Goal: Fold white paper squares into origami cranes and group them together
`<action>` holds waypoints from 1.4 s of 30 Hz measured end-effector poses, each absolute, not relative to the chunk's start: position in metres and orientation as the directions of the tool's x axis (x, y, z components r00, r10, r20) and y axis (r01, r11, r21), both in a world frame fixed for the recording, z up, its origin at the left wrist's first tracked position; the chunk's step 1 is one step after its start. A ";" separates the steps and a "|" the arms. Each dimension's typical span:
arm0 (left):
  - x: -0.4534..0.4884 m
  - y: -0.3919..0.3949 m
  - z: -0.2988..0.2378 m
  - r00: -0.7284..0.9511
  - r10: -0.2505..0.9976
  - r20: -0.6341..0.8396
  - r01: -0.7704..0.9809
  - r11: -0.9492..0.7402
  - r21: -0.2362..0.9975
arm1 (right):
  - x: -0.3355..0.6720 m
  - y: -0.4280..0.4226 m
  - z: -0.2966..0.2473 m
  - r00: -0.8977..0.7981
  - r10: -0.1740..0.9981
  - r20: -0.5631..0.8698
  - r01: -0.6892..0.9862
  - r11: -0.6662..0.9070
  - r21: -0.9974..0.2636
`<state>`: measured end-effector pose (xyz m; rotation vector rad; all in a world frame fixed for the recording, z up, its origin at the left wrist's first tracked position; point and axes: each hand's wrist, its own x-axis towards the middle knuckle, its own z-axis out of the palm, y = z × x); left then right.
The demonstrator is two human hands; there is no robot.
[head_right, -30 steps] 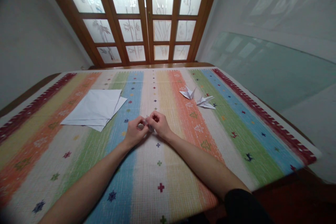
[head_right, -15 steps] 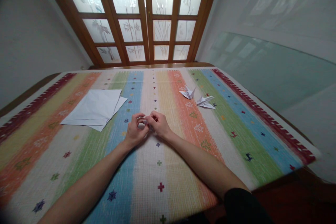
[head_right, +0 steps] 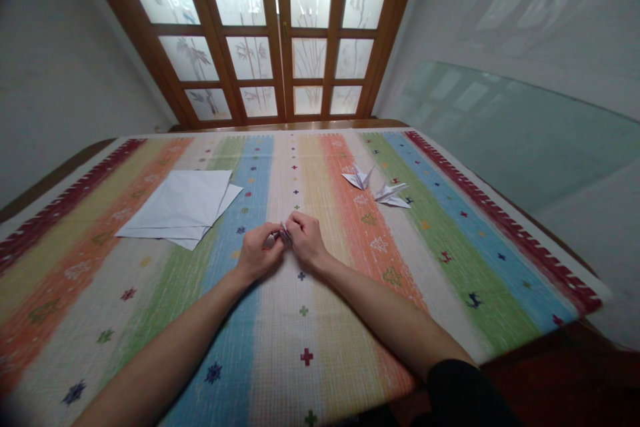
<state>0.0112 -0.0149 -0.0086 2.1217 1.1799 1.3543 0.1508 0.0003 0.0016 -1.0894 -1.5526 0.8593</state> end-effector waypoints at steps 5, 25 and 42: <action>0.010 -0.014 -0.012 0.189 0.804 0.563 0.530 -0.567 0.631 | 0.151 -0.002 0.001 -0.088 0.917 0.390 0.331 0.396 -0.856; -0.010 0.022 -0.013 -0.287 0.956 0.054 -0.277 -0.137 0.951 | 0.163 0.037 -0.020 0.155 0.983 0.098 -0.268 0.137 -0.954; -0.021 0.028 -0.017 -0.202 0.978 -0.046 -0.481 -0.058 0.875 | 0.174 0.043 -0.016 -0.013 0.989 -0.147 -0.672 -0.117 -0.731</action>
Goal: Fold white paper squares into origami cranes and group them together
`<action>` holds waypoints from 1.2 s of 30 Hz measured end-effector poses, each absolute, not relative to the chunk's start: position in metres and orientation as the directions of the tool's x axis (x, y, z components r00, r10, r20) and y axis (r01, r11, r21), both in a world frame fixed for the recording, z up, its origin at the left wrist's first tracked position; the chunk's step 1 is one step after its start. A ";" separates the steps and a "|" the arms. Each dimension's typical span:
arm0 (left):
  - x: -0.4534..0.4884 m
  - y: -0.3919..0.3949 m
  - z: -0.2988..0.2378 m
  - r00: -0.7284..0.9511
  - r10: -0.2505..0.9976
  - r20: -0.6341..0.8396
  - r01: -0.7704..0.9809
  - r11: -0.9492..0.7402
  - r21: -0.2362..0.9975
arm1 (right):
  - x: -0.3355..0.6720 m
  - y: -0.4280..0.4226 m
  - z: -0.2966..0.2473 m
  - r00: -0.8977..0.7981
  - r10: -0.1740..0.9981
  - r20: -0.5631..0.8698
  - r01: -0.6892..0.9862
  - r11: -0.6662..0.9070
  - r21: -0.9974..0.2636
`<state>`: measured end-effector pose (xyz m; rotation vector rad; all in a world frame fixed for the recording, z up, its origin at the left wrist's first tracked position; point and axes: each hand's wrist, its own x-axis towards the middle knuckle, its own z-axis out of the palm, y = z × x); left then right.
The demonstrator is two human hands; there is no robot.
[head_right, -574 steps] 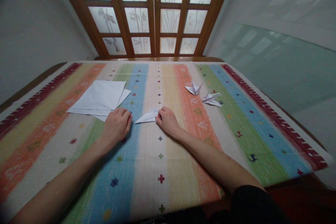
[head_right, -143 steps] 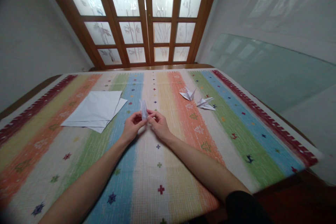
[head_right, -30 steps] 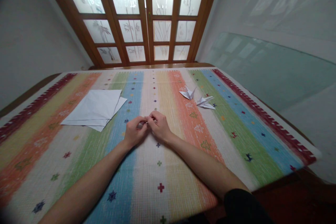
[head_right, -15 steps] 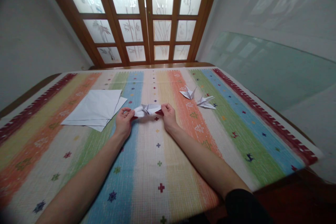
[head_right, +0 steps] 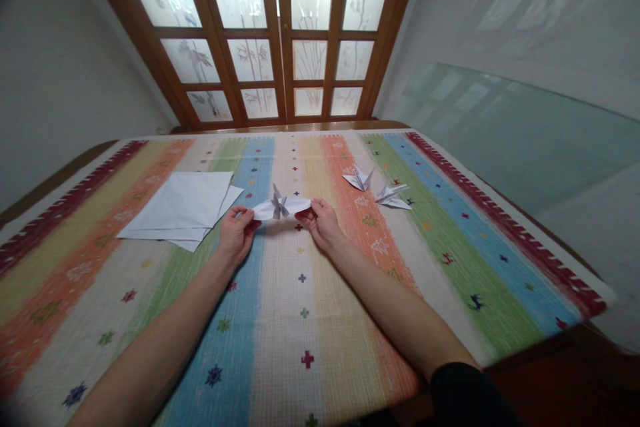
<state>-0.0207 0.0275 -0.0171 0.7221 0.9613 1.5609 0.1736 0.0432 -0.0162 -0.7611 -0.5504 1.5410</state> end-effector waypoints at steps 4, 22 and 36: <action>-0.023 0.028 -0.020 -0.194 0.980 -0.037 -0.442 -0.054 0.895 | 0.176 0.045 -0.019 -0.042 0.988 -0.147 -0.691 -0.135 -0.710; -0.011 0.011 -0.014 -0.362 0.577 0.732 0.607 -0.450 0.655 | 0.149 0.020 -0.018 0.068 0.989 -0.128 -0.534 -0.072 -0.842; -0.010 0.020 -0.014 -0.197 0.966 0.165 -0.005 -0.169 0.986 | 0.144 -0.002 -0.005 -0.145 0.979 0.143 -0.083 0.132 -0.988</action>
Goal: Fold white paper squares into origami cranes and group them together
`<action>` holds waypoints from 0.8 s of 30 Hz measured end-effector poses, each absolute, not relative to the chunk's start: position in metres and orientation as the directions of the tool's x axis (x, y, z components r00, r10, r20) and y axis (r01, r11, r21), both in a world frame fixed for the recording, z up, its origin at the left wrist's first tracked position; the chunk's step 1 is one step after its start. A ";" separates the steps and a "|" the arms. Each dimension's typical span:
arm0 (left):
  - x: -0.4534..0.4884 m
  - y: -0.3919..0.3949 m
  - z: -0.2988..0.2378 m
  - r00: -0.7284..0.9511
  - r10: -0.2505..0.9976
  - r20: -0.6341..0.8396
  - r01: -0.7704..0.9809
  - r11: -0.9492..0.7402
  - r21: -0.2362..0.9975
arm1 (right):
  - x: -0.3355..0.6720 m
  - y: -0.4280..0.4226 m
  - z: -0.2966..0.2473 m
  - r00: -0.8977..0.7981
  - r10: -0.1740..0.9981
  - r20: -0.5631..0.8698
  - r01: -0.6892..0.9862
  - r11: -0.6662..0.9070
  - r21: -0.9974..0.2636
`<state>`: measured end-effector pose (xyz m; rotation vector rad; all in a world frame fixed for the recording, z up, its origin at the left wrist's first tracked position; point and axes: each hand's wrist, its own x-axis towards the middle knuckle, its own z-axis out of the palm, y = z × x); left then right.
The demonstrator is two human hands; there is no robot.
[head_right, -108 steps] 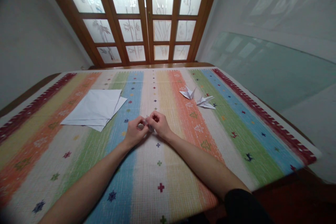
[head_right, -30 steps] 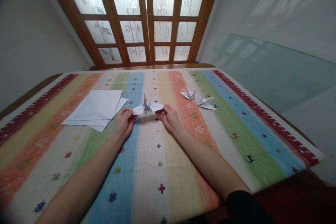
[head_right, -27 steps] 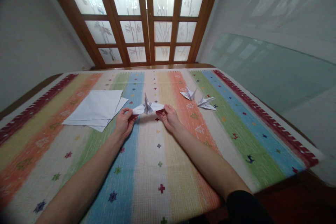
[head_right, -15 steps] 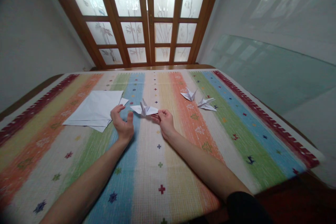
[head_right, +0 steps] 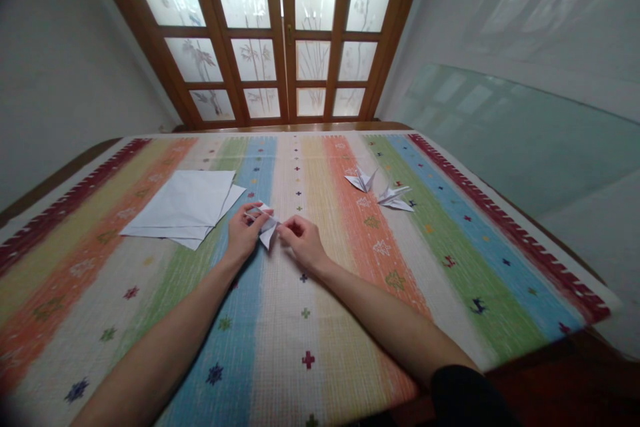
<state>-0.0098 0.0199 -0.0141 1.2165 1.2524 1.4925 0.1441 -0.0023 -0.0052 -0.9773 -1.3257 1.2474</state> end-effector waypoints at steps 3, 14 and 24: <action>-0.005 0.016 -0.012 -0.020 0.993 0.119 -0.122 -0.121 0.985 | 0.153 0.007 0.000 -0.017 0.971 0.240 -0.046 0.239 -0.970; -0.002 0.010 -0.010 0.108 0.965 0.240 0.102 -0.251 0.963 | 0.160 0.014 0.004 -0.189 0.911 0.367 0.023 0.378 -0.926; 0.000 0.007 -0.005 0.145 0.971 0.189 0.085 -0.203 0.976 | 0.161 0.014 0.004 -0.197 0.901 0.387 0.034 0.400 -0.916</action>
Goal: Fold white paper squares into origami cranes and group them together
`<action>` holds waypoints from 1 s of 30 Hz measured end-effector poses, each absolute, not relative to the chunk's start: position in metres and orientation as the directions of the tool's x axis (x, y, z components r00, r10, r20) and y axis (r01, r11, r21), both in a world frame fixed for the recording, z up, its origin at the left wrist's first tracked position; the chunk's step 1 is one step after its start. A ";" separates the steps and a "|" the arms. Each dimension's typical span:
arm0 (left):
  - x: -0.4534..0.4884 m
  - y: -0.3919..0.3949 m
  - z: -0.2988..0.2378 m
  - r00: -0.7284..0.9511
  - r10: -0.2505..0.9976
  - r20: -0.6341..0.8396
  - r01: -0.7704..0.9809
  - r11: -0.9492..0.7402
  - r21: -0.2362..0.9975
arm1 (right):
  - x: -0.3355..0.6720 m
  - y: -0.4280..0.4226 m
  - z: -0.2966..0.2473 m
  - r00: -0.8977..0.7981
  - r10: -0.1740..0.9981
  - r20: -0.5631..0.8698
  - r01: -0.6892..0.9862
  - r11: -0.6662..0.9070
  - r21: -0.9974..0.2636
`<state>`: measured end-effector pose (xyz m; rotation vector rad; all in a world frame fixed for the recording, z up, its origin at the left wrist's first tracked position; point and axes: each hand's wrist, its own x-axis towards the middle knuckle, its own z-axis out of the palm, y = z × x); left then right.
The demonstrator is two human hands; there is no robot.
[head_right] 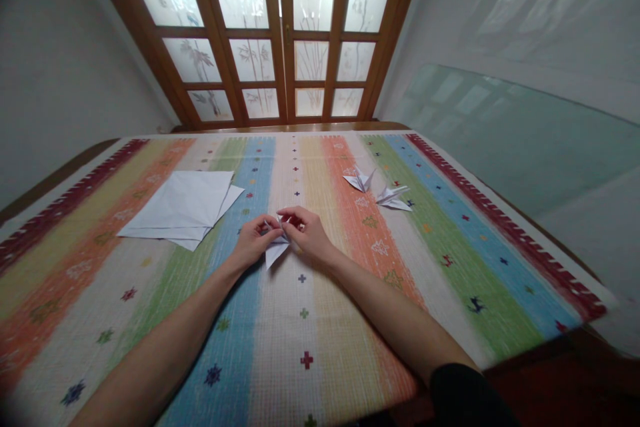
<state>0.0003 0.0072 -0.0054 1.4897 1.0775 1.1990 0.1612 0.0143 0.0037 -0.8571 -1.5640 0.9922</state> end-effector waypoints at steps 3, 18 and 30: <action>0.000 0.007 -0.006 0.161 0.966 0.204 0.105 -0.222 0.969 | 0.164 0.014 0.008 -0.260 0.859 0.442 0.053 0.470 -0.881; 0.002 0.006 -0.013 0.097 0.960 0.264 0.173 -0.277 0.945 | 0.172 0.013 0.006 -0.295 0.726 0.621 0.256 0.687 -0.680; 0.003 0.006 -0.010 0.008 0.901 0.435 0.258 -0.422 0.869 | 0.165 0.015 0.010 -0.177 0.869 0.461 0.061 0.477 -0.877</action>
